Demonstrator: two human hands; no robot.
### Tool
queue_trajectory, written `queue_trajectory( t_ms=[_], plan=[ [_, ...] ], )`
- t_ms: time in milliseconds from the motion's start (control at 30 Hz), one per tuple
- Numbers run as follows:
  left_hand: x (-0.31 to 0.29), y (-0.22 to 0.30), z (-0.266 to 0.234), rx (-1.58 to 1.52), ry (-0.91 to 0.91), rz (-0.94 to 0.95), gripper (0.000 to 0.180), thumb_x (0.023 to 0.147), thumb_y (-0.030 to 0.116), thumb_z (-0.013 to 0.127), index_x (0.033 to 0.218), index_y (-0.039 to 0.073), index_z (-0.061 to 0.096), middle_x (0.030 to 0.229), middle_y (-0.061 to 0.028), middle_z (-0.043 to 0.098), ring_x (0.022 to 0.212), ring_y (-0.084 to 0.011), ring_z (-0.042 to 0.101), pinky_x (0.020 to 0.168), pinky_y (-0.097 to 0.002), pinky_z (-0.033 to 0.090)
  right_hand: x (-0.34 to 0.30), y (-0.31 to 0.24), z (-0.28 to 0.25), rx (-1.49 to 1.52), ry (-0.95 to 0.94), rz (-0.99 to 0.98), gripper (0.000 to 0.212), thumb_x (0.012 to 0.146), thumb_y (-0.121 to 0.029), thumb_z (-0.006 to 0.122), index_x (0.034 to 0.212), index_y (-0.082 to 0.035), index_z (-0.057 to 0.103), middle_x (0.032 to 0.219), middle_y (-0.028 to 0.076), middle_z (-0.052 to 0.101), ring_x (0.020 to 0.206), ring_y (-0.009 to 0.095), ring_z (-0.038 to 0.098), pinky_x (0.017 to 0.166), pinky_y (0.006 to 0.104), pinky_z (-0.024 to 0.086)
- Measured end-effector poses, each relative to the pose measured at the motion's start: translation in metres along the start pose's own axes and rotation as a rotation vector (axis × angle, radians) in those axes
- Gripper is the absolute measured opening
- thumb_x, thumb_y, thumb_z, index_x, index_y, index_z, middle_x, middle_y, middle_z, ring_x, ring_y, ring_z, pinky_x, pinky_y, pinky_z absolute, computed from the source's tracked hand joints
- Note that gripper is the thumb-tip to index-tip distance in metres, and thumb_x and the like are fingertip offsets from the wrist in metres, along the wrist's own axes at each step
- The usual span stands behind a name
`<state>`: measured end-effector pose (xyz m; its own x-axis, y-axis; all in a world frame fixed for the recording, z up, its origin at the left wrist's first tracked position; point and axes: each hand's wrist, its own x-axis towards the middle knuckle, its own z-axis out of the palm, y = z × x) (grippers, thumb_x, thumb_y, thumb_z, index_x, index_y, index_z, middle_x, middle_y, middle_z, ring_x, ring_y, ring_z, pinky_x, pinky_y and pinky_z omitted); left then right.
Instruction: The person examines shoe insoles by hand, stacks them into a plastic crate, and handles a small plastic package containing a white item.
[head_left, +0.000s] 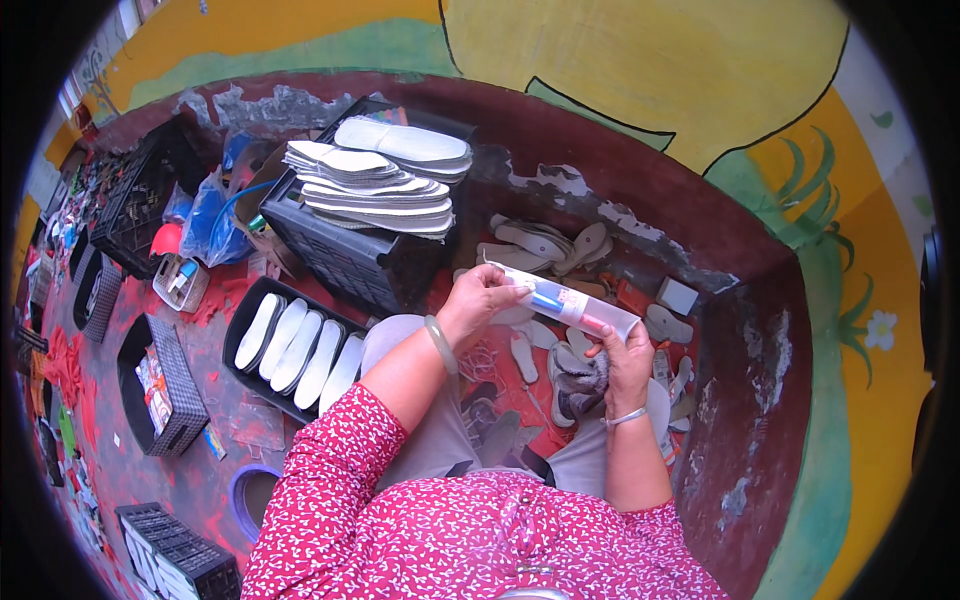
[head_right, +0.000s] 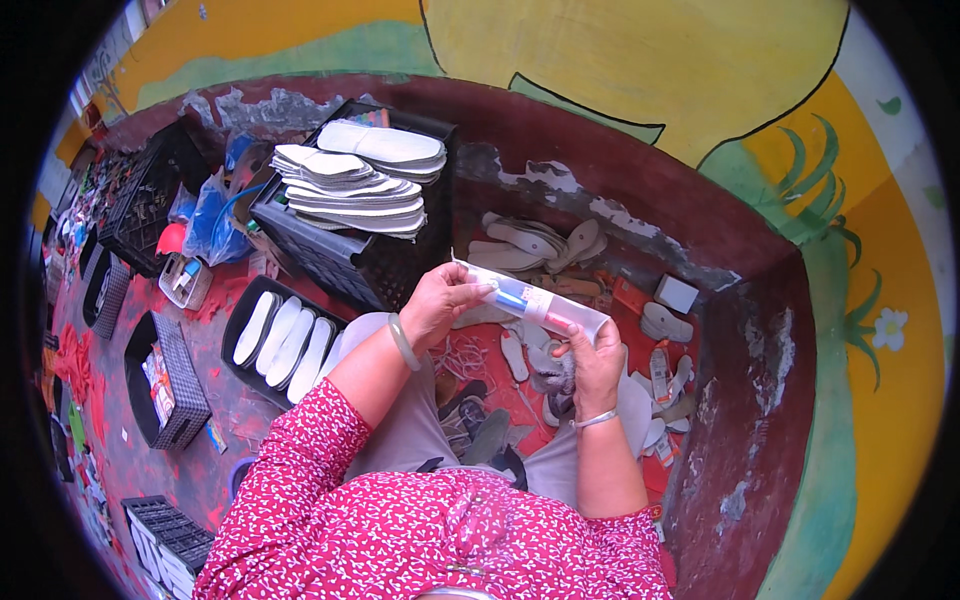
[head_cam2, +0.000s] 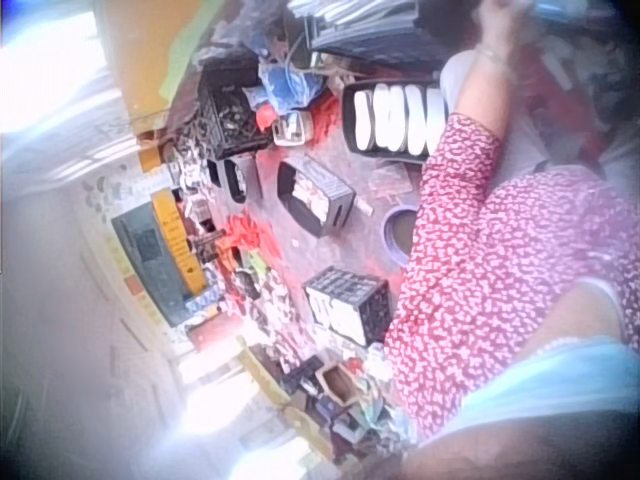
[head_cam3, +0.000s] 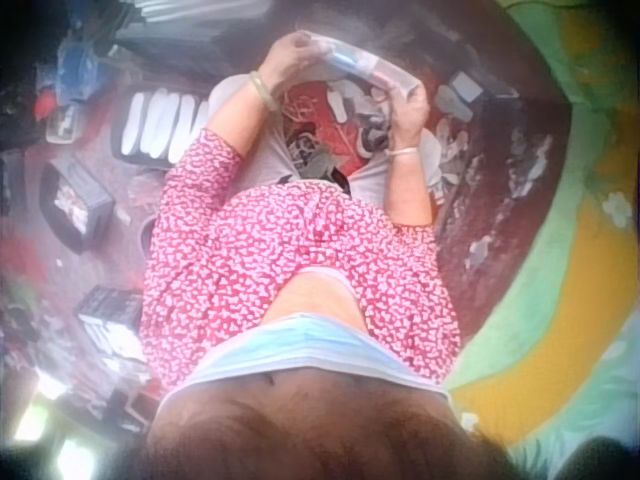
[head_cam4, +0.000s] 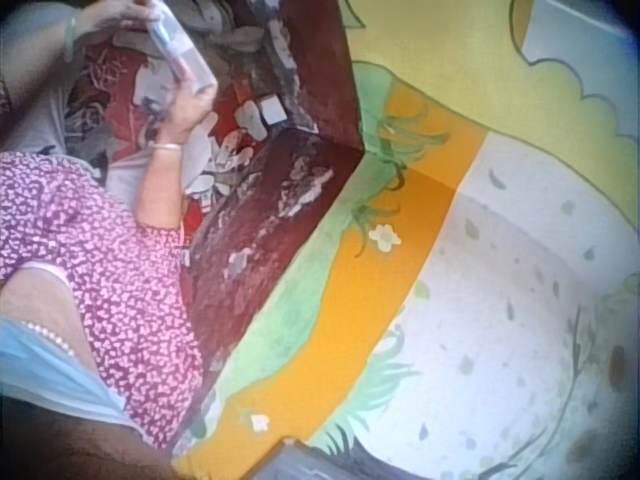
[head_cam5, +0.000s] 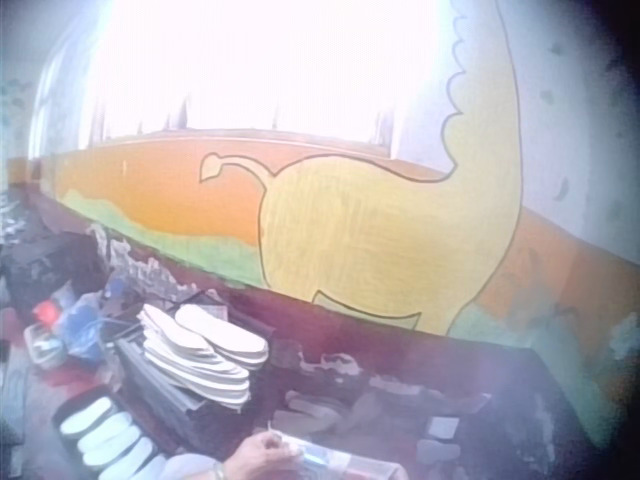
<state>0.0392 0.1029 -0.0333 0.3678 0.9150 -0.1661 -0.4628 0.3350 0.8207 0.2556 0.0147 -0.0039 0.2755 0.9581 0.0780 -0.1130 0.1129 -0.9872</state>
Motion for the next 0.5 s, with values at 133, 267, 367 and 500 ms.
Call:
queue_trajectory(
  t_ms=[133, 267, 367, 500],
  plan=[
    [-0.006, 0.006, 0.003, -0.038, -0.091, -0.007, 0.014, 0.080, -0.001, 0.066, 0.091, -0.001, 0.057, 0.092, -0.0088, 0.061, 0.088, -0.0174, 0.061, 0.083, -0.0284, 0.051, 0.002, -0.004, -0.008, 0.038, 0.040, 0.076, 0.021, 0.085, -0.011, 0.063, 0.101, 0.001, 0.056, 0.092, 0.009, 0.064, 0.065, 0.012, 0.060, 0.056, 0.0231, 0.050],
    [-0.008, 0.006, 0.002, 0.006, -0.142, 0.001, 0.013, 0.080, -0.001, 0.066, 0.091, -0.001, 0.060, 0.095, -0.0092, 0.062, 0.090, -0.0175, 0.061, 0.084, -0.0277, 0.050, 0.002, -0.006, -0.013, 0.060, 0.051, 0.064, 0.022, 0.085, -0.011, 0.063, 0.102, 0.001, 0.056, 0.092, 0.009, 0.064, 0.068, 0.012, 0.061, 0.056, 0.0230, 0.050],
    [-0.008, 0.006, 0.001, 0.048, -0.137, -0.061, 0.015, 0.082, 0.001, 0.065, 0.096, -0.001, 0.061, 0.097, -0.0086, 0.062, 0.093, -0.0160, 0.061, 0.084, -0.0271, 0.050, 0.002, -0.005, -0.016, 0.078, 0.051, 0.042, 0.022, 0.084, -0.010, 0.063, 0.102, 0.001, 0.056, 0.092, 0.009, 0.064, 0.071, 0.013, 0.061, 0.056, 0.0229, 0.050],
    [-0.013, 0.009, 0.012, -0.073, -0.049, -0.107, 0.018, 0.085, 0.007, 0.063, 0.100, -0.001, 0.061, 0.100, -0.0079, 0.062, 0.095, -0.0145, 0.060, 0.084, -0.0267, 0.050, 0.007, -0.008, -0.022, 0.076, 0.052, 0.040, 0.022, 0.083, -0.009, 0.064, 0.101, 0.002, 0.057, 0.092, 0.009, 0.064, 0.072, 0.013, 0.061, 0.056, 0.0230, 0.050]
  ],
)
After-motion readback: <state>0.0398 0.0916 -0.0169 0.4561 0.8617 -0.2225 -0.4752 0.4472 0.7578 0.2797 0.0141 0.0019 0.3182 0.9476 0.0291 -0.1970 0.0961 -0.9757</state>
